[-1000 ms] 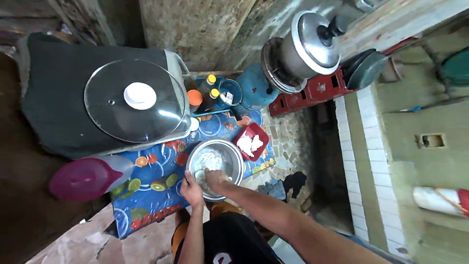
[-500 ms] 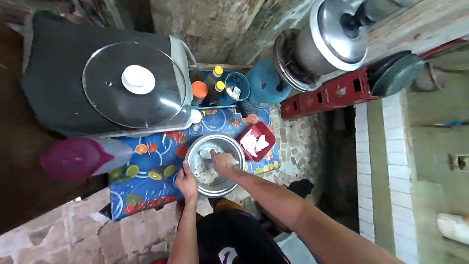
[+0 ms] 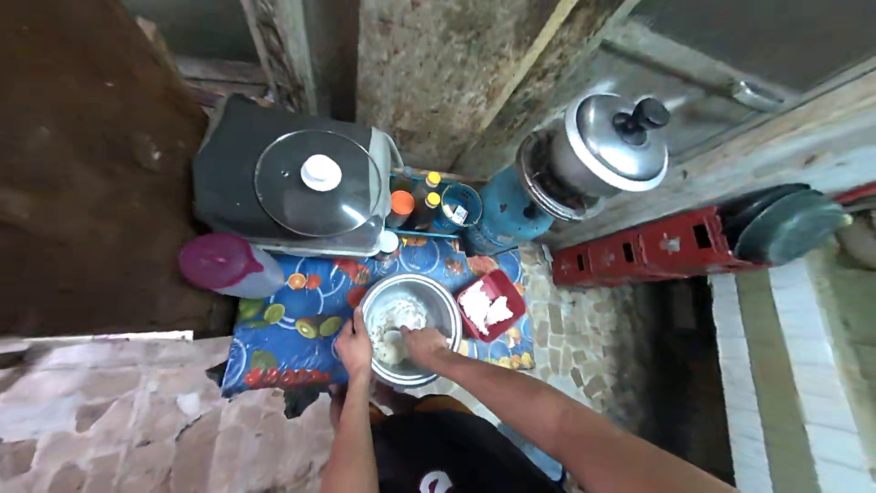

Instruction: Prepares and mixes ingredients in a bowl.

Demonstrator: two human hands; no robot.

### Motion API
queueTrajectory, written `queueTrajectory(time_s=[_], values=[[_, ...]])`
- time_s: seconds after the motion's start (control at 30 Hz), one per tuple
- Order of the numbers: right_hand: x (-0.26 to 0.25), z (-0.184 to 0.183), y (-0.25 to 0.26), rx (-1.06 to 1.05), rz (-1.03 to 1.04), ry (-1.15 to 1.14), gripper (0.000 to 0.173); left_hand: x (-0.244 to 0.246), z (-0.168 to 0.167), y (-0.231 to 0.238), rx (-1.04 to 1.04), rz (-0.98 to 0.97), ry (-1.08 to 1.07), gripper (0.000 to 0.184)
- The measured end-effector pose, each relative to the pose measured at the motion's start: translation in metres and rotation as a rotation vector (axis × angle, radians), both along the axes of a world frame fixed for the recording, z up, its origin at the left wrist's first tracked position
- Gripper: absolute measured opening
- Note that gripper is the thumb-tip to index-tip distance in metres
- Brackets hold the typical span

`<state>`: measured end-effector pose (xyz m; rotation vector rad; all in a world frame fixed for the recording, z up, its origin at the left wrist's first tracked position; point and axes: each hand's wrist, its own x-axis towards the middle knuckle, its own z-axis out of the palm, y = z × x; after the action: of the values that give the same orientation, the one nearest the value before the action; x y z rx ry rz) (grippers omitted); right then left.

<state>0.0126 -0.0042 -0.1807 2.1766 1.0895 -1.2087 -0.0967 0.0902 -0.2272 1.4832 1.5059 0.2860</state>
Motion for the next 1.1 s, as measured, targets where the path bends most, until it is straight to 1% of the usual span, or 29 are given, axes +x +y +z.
queueTrajectory(time_s=[0.07,0.1,0.17,0.27,0.4,0.47,0.53,0.6,0.67,0.73,0.8,0.87,0.9,0.97,1.03,1.1], values=[[-0.001,0.011,0.006,0.001,0.057,-0.011,0.058,-0.002,0.0,0.0,-0.014,-0.006,-0.003,0.063],[0.006,0.017,0.011,0.013,0.044,-0.026,0.06,-0.002,0.0,0.001,-0.016,-0.007,-0.005,0.063],[0.025,0.023,0.02,0.053,-0.034,-0.098,0.057,-0.003,0.001,0.001,-0.025,-0.001,-0.008,0.062],[0.041,0.014,0.028,0.032,-0.116,-0.153,0.054,-0.003,0.002,0.0,-0.02,0.001,-0.009,0.063],[0.023,0.002,0.033,0.023,-0.033,-0.101,0.06,-0.003,0.0,-0.001,-0.016,0.0,-0.003,0.063],[0.016,-0.003,0.035,0.015,-0.008,-0.092,0.059,-0.003,-0.001,-0.001,-0.017,0.008,-0.009,0.063],[0.002,-0.011,0.026,0.009,-0.011,-0.036,0.06,-0.004,-0.002,-0.003,-0.024,0.013,-0.015,0.063],[-0.018,-0.013,0.018,0.001,0.006,-0.009,0.053,-0.004,-0.002,-0.002,-0.021,0.02,-0.012,0.063],[-0.016,-0.004,0.022,-0.02,0.062,0.014,0.055,-0.004,0.001,0.001,-0.022,0.019,-0.008,0.063],[-0.001,0.005,0.027,-0.018,0.09,0.007,0.059,-0.004,0.001,-0.002,-0.022,0.012,-0.002,0.063],[0.017,0.01,0.038,0.025,0.055,-0.049,0.052,-0.003,-0.001,-0.001,-0.019,0.02,-0.008,0.063],[0.027,0.007,0.046,0.045,0.011,-0.092,0.049,-0.003,-0.004,-0.002,-0.01,0.028,-0.009,0.063],[0.027,0.002,0.048,0.045,-0.005,-0.092,0.05,-0.003,-0.005,-0.003,-0.004,0.027,-0.008,0.063],[0.011,-0.006,0.044,0.034,-0.011,-0.03,0.06,-0.002,-0.005,-0.002,-0.001,0.022,-0.008,0.063],[-0.01,-0.007,0.034,-0.024,0.026,0.016,0.059,-0.002,-0.006,-0.002,-0.014,0.011,0.0,0.064],[-0.01,-0.002,0.026,-0.061,0.103,0.033,0.058,-0.002,-0.006,-0.002,-0.012,0.006,0.005,0.065]])
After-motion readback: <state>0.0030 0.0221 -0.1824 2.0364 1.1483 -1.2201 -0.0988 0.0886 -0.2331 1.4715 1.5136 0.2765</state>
